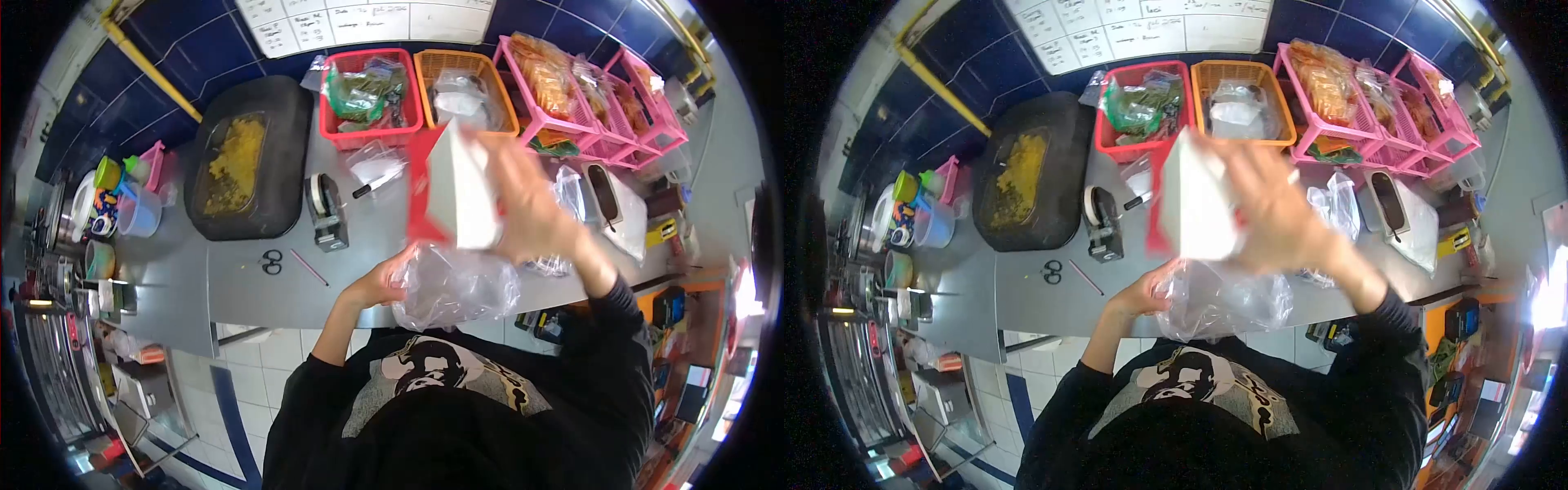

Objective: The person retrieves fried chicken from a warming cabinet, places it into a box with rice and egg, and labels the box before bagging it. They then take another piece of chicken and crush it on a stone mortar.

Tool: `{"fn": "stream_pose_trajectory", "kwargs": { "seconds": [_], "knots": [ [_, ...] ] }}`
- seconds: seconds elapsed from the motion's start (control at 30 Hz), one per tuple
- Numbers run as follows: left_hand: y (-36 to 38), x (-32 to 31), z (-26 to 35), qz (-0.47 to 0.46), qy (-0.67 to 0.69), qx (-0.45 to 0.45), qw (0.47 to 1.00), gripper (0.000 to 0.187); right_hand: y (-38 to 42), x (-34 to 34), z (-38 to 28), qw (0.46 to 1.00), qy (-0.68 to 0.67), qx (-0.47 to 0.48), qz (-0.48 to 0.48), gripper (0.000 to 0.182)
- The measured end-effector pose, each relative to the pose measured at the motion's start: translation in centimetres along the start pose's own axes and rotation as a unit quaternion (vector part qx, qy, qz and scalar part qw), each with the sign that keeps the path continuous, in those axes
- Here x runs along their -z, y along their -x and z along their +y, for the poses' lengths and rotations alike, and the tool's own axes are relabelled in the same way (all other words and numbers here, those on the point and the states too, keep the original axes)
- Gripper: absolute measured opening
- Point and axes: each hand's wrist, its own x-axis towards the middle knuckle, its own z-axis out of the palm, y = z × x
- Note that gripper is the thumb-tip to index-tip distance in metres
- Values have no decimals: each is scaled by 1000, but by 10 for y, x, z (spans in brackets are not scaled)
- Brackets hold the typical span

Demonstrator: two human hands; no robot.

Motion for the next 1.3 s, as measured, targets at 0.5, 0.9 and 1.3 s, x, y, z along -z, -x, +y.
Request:
{"fn": "stream_pose_trajectory", "kwargs": {
  "seconds": [0.5,0.9,1.3],
  "knots": [
    [-18,12,38,130,-391,62,909,119,83,-166,67,943,98,101,-301,89],
    [29,-32,61,193,-382,73,901,87,105,-172,104,942,186,100,-262,92],
    [56,-51,115,314,-304,36,898,56,-127,-80,268,997,-8,-56,-58,12]
  ]
}}
